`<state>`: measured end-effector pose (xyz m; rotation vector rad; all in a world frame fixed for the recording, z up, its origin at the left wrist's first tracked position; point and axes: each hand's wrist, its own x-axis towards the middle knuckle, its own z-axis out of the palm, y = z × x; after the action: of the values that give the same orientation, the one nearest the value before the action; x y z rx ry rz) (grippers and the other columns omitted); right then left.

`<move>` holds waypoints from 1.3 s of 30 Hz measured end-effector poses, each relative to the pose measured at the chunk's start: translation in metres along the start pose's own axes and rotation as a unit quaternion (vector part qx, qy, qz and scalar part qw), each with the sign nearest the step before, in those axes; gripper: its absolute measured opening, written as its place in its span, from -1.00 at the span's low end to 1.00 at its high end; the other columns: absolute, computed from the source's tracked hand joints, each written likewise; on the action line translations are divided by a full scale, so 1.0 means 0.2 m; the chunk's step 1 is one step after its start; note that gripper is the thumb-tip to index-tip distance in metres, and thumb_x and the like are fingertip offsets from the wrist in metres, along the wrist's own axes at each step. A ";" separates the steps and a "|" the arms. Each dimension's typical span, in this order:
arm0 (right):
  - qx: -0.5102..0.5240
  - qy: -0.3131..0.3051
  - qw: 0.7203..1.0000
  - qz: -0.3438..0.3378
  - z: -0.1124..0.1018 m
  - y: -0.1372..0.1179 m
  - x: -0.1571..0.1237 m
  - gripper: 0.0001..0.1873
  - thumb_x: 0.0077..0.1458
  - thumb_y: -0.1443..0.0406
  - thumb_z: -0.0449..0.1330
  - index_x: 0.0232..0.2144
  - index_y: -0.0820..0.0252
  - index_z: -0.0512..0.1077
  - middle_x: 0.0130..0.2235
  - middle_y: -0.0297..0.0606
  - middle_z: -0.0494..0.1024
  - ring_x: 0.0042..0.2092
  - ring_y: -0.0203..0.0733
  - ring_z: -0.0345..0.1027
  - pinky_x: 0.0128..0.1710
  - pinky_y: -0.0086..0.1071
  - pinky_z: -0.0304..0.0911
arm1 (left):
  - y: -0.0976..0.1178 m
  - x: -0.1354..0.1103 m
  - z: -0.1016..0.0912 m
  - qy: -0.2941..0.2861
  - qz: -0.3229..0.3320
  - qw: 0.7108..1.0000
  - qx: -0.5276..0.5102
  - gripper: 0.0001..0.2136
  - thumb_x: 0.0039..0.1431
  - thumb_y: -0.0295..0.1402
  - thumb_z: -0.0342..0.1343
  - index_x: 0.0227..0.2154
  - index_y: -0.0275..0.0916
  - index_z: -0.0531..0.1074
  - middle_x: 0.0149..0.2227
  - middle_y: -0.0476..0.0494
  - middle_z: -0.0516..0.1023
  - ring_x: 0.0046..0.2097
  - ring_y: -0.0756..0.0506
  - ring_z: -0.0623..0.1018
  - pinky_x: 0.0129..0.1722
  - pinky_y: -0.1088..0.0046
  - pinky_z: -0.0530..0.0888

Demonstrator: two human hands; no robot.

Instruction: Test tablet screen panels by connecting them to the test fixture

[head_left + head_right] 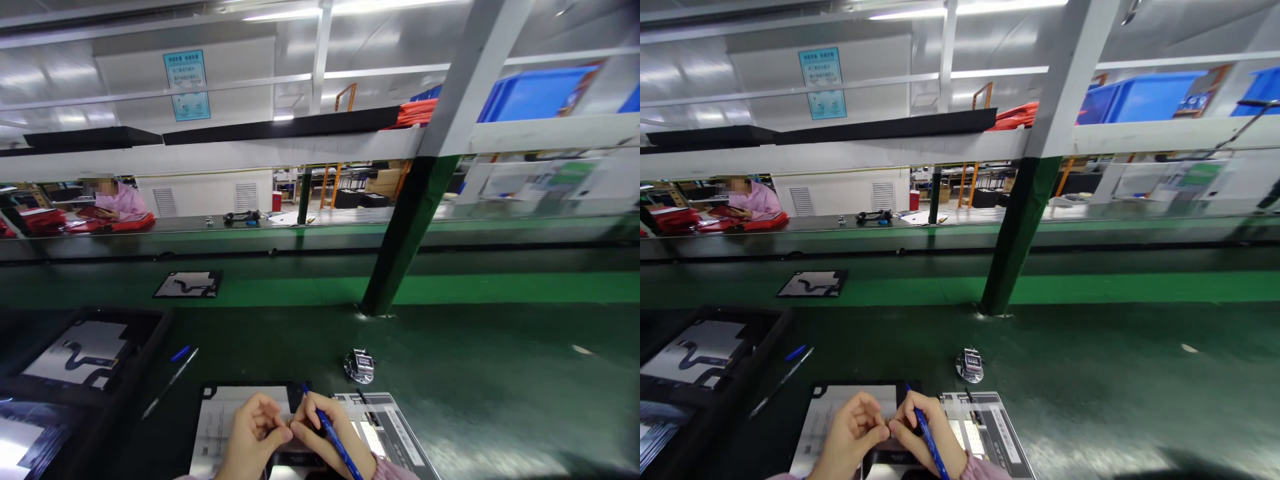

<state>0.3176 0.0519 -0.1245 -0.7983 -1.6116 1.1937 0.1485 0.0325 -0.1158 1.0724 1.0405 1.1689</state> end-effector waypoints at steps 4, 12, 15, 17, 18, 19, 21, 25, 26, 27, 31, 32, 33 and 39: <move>-0.004 0.005 1.000 0.006 0.00 -0.01 0.00 -0.51 0.10 0.08 0.22 -0.58 0.08 0.00 -0.53 -0.33 0.44 -0.50 -0.30 0.20 -0.46 -0.42 0.12 | -0.01 -0.01 0.00 0.011 0.013 1.000 0.005 -0.69 -0.14 -0.31 0.41 -0.39 -0.25 0.39 -0.52 0.01 0.52 -0.45 0.02 0.47 -0.42 0.56 0.37; -0.011 0.002 1.000 0.008 -0.01 0.00 -0.01 -0.54 0.09 0.12 0.23 -0.58 0.09 0.01 -0.53 -0.34 0.43 -0.51 -0.31 0.17 -0.47 -0.43 0.08 | 0.04 -0.01 0.01 0.033 0.014 0.999 0.012 -0.70 -0.17 -0.33 0.40 -0.44 -0.25 0.38 -0.53 0.01 0.50 -0.46 0.00 0.48 -0.41 0.54 0.38; -0.013 0.004 1.000 0.006 0.00 0.01 -0.01 -0.53 0.09 0.12 0.23 -0.59 0.09 0.01 -0.54 -0.34 0.43 -0.51 -0.31 0.17 -0.48 -0.43 0.09 | 0.04 -0.01 0.01 0.028 0.014 0.999 0.015 -0.70 -0.16 -0.30 0.41 -0.45 -0.25 0.38 -0.53 0.00 0.51 -0.46 0.00 0.49 -0.42 0.55 0.38; -0.013 0.002 1.000 0.003 0.00 0.01 -0.01 -0.53 0.10 0.11 0.22 -0.59 0.09 0.02 -0.54 -0.34 0.44 -0.51 -0.31 0.18 -0.48 -0.44 0.10 | 0.04 -0.01 0.01 0.024 0.010 0.999 0.018 -0.70 -0.15 -0.30 0.40 -0.44 -0.25 0.39 -0.52 0.00 0.51 -0.45 0.00 0.49 -0.42 0.55 0.38; -0.013 0.002 1.000 0.002 0.00 0.01 -0.01 -0.53 0.10 0.10 0.22 -0.59 0.09 0.01 -0.54 -0.34 0.44 -0.51 -0.31 0.18 -0.48 -0.44 0.10 | 0.04 -0.01 0.01 0.025 0.008 0.999 0.018 -0.70 -0.15 -0.30 0.40 -0.44 -0.25 0.39 -0.53 0.00 0.51 -0.46 0.01 0.48 -0.42 0.55 0.37; -0.015 0.003 1.000 0.002 0.00 0.02 -0.01 -0.53 0.10 0.10 0.22 -0.59 0.09 0.01 -0.54 -0.34 0.44 -0.51 -0.31 0.18 -0.48 -0.44 0.10 | 0.05 -0.01 0.01 0.026 0.007 0.999 0.018 -0.70 -0.16 -0.30 0.41 -0.45 -0.25 0.39 -0.53 0.01 0.50 -0.46 0.01 0.48 -0.41 0.56 0.37; -0.020 0.004 1.000 0.001 0.00 0.01 -0.01 -0.53 0.10 0.11 0.22 -0.59 0.09 0.01 -0.53 -0.33 0.44 -0.51 -0.31 0.19 -0.48 -0.43 0.10 | 0.05 -0.01 0.02 0.029 0.006 0.999 0.019 -0.69 -0.18 -0.30 0.41 -0.46 -0.25 0.38 -0.53 0.01 0.50 -0.46 0.01 0.48 -0.41 0.56 0.37; -0.020 0.008 1.000 0.001 -0.01 0.01 -0.01 -0.54 0.09 0.13 0.23 -0.59 0.09 0.01 -0.54 -0.33 0.45 -0.51 -0.31 0.21 -0.48 -0.43 0.10 | 0.06 0.00 0.02 0.036 0.006 0.999 0.024 -0.69 -0.19 -0.31 0.41 -0.46 -0.26 0.37 -0.53 0.02 0.49 -0.46 0.01 0.48 -0.42 0.56 0.37; -0.018 0.008 1.000 0.001 -0.01 0.01 -0.01 -0.53 0.08 0.13 0.23 -0.59 0.08 0.01 -0.54 -0.33 0.45 -0.52 -0.31 0.21 -0.48 -0.43 0.10 | 0.06 0.00 0.02 0.037 0.008 0.999 0.024 -0.69 -0.19 -0.31 0.41 -0.46 -0.26 0.37 -0.53 0.02 0.49 -0.46 0.01 0.47 -0.42 0.56 0.37; -0.019 0.007 1.000 0.001 -0.01 0.01 -0.01 -0.53 0.08 0.12 0.23 -0.59 0.08 0.01 -0.54 -0.34 0.45 -0.52 -0.31 0.21 -0.48 -0.43 0.10 | 0.06 0.00 0.01 0.038 0.011 0.999 0.025 -0.69 -0.18 -0.30 0.41 -0.46 -0.25 0.38 -0.53 0.02 0.49 -0.47 0.01 0.48 -0.42 0.56 0.37; -0.025 0.014 1.000 -0.003 0.00 -0.01 0.00 -0.52 0.09 0.09 0.22 -0.60 0.09 0.01 -0.55 -0.33 0.45 -0.52 -0.30 0.23 -0.48 -0.42 0.12 | 0.03 0.00 0.01 0.040 0.022 0.999 0.026 -0.72 -0.15 -0.31 0.40 -0.46 -0.24 0.39 -0.53 0.01 0.50 -0.46 0.00 0.49 -0.42 0.56 0.38; -0.025 0.016 1.000 -0.003 0.00 -0.01 0.00 -0.52 0.09 0.09 0.21 -0.60 0.08 0.01 -0.56 -0.33 0.45 -0.52 -0.30 0.23 -0.48 -0.41 0.13 | 0.03 0.00 0.01 0.042 0.025 0.998 0.027 -0.73 -0.14 -0.31 0.39 -0.46 -0.24 0.39 -0.52 0.01 0.50 -0.45 0.00 0.49 -0.42 0.56 0.38; -0.025 0.017 1.000 -0.002 0.00 -0.02 0.00 -0.53 0.09 0.10 0.21 -0.60 0.08 0.00 -0.56 -0.33 0.44 -0.52 -0.30 0.22 -0.48 -0.41 0.13 | 0.03 0.00 0.01 0.042 0.027 0.998 0.028 -0.74 -0.14 -0.33 0.39 -0.46 -0.24 0.39 -0.52 0.01 0.51 -0.45 0.00 0.49 -0.41 0.55 0.39; -0.039 0.008 0.999 0.008 0.01 -0.07 0.00 -0.58 0.07 0.18 0.19 -0.60 0.08 0.00 -0.56 -0.28 0.44 -0.52 -0.28 0.23 -0.48 -0.40 0.12 | 0.07 0.00 0.02 0.024 0.001 0.999 0.039 -0.74 -0.19 -0.39 0.39 -0.51 -0.25 0.37 -0.55 0.01 0.51 -0.49 0.02 0.47 -0.44 0.56 0.38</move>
<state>0.3160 0.0471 -0.1106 -0.8701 -1.6491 1.1388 0.1493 0.0323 -0.1019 1.1107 1.1294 1.1690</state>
